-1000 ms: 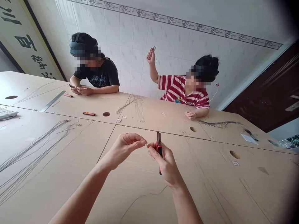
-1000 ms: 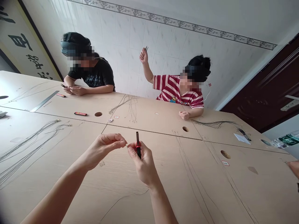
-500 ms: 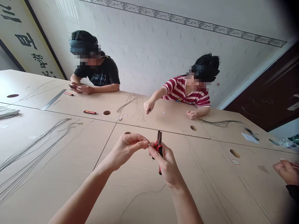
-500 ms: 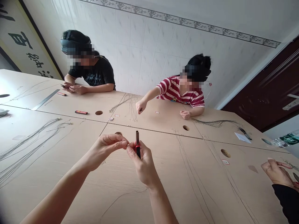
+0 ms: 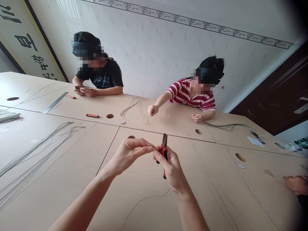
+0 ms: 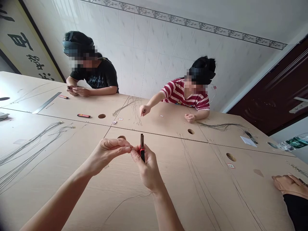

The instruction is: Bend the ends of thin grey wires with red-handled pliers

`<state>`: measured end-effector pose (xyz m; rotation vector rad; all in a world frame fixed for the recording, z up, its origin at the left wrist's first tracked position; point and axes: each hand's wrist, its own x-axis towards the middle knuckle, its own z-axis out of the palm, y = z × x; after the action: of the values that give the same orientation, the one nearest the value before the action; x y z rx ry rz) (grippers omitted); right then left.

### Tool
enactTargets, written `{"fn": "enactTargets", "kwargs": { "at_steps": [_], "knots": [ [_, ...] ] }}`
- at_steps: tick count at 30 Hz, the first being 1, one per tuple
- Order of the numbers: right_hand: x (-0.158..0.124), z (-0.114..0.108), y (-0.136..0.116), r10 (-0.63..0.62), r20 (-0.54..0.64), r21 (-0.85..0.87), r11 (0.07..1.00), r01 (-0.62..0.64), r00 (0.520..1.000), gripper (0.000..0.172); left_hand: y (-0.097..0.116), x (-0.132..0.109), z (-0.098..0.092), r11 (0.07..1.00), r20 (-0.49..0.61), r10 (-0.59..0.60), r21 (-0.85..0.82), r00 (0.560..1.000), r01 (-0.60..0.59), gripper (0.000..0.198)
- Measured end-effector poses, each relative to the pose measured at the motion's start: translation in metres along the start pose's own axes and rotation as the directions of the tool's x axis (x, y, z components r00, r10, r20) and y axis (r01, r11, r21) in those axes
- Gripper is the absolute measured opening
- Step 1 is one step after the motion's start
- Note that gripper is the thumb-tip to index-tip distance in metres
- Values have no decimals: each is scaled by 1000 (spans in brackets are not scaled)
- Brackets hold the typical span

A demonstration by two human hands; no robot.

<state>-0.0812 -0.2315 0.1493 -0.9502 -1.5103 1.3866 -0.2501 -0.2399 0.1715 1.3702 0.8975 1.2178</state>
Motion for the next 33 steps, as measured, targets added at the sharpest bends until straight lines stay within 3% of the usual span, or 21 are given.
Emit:
{"fn": "enactTargets", "kwargs": {
  "at_steps": [6,13,18,33],
  "knots": [
    [-1,0,0,7,-10,-1,1000,-7,1000,29,-8,0,1,992,-61,41,124,997,-33,18],
    [-2,-3,-7,-16,-42,-33,999,15,999,26,-6,-1,-1,999,-69,33,29,997,-31,14],
    [-4,-4,-11,-49,-69,-77,996,43,996,25,-1,-5,-5,996,-101,5,89,995,4,14],
    [-9,-5,-12,-66,-17,-124,990,64,998,26,-4,-5,0,998,3,35,50,999,-35,12]
  ]
}}
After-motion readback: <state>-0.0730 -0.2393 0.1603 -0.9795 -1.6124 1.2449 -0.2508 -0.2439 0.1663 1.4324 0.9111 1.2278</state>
